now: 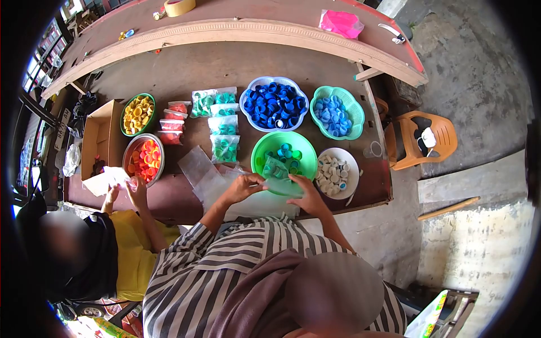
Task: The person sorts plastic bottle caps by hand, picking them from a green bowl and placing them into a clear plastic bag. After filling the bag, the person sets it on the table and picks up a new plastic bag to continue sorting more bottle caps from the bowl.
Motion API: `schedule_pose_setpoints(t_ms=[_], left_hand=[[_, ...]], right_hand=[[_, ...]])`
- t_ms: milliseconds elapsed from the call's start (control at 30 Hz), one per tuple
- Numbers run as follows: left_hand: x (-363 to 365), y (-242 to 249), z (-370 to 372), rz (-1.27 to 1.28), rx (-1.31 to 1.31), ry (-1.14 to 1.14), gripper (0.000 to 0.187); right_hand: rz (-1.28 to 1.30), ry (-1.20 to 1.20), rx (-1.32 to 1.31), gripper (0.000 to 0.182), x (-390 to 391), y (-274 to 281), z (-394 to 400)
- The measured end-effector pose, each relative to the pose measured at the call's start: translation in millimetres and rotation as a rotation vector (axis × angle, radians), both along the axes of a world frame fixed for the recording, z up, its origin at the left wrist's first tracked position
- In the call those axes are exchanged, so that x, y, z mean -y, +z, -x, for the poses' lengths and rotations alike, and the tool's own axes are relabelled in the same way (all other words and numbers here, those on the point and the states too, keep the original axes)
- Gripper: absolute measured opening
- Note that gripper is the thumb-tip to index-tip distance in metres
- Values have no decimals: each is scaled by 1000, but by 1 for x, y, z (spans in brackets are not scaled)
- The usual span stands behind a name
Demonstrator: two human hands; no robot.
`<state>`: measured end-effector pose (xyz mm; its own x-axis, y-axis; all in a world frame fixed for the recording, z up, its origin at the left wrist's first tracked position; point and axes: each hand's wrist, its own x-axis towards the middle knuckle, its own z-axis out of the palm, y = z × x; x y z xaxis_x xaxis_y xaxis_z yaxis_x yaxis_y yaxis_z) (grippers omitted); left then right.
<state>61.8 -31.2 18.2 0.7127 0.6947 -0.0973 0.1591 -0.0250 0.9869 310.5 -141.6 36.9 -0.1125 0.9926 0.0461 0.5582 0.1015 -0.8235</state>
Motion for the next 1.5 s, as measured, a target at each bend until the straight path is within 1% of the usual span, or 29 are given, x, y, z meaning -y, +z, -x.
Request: schedule_pose_setpoints(t_ms=[67,100,133,167,200,233,333,400,500,533,567,600,633,700,767,833,900,933,1000,1067,1100,1133,1167,1233,1333,1367,1400,1433,1500], left_hand=[[4,-12,9,-144,100,-88,17],[3,-9,13,-128,72,-131,31],[5,-7,14,-126,66,-132,31],[9,-4,16,-227,18,-76,36],[11,3,15,-331,-28,-20,41],[11,4,14,-331,-33,-21,41],[6,-5,9,-417,-84,-17,45],[1,-19,6,-591,-81,-103,40],[-5,-43,5,-698,-145,-113,31],[-4,-44,4,-696,-144,-115,31],[-4,-45,2,-596,-206,-48,25],[-2,-42,0,-495,-268,19,21],[1,-39,-3,-493,-270,18,21],[8,-33,-13,-361,-219,270,21],[9,-26,-14,-401,-162,304,20],[9,-25,-15,-440,-106,340,20],[9,-25,-16,-169,-27,342,21],[10,-24,-17,-166,-29,343,21],[13,-25,-18,6,14,354,23],[15,-30,-18,12,-32,340,28],[15,-31,-19,11,-74,328,33],[18,-32,-19,18,-78,326,33],[20,-34,-20,-34,-60,354,29],[20,-36,-21,-87,-39,381,26],[19,-34,-18,-129,-84,279,28],[20,-33,-16,-263,-80,233,29],[22,-27,-14,-394,-79,183,30],[24,-20,-12,-393,-81,180,30],[28,-7,-9,-396,-181,134,33]], right_hand=[[-67,-54,1,65,3,-23,0],[-64,-18,144,56,2,-31,-1],[-61,18,285,48,2,-39,-1],[-60,17,277,48,2,-46,-2],[-26,44,257,41,-1,-48,-3],[7,72,239,34,-1,-50,-4],[-74,5,166,32,1,-42,6],[-94,0,231,34,4,-43,12],[-69,-8,304,36,5,-45,10],[-25,-6,310,36,5,-46,10],[-23,-7,309,36,5,-46,9],[-21,-51,257,33,4,-41,11],[-19,-95,204,31,3,-39,13],[-49,-122,163,27,-2,-44,13],[-81,-146,124,26,-6,-47,13],[-48,-236,-85,29,-9,-47,14],[-5,-281,-147,31,-10,-45,13],[35,-328,-207,34,-10,-44,13],[120,-354,-213,32,-9,-42,14],[204,-381,-218,33,-7,-42,15],[162,-409,-177,40,-7,-43,17],[125,-439,-137,49,-3,-44,20],[131,-440,-137,49,-1,-46,23],[69,-469,-86,60,1,-47,26],[121,-450,-38,61,3,-41,27],[126,-451,-39,61,4,-42,25],[126,-370,112,61,8,-42,24],[118,-286,263,61,9,-41,23],[133,-250,319,60,15,-30,25]])
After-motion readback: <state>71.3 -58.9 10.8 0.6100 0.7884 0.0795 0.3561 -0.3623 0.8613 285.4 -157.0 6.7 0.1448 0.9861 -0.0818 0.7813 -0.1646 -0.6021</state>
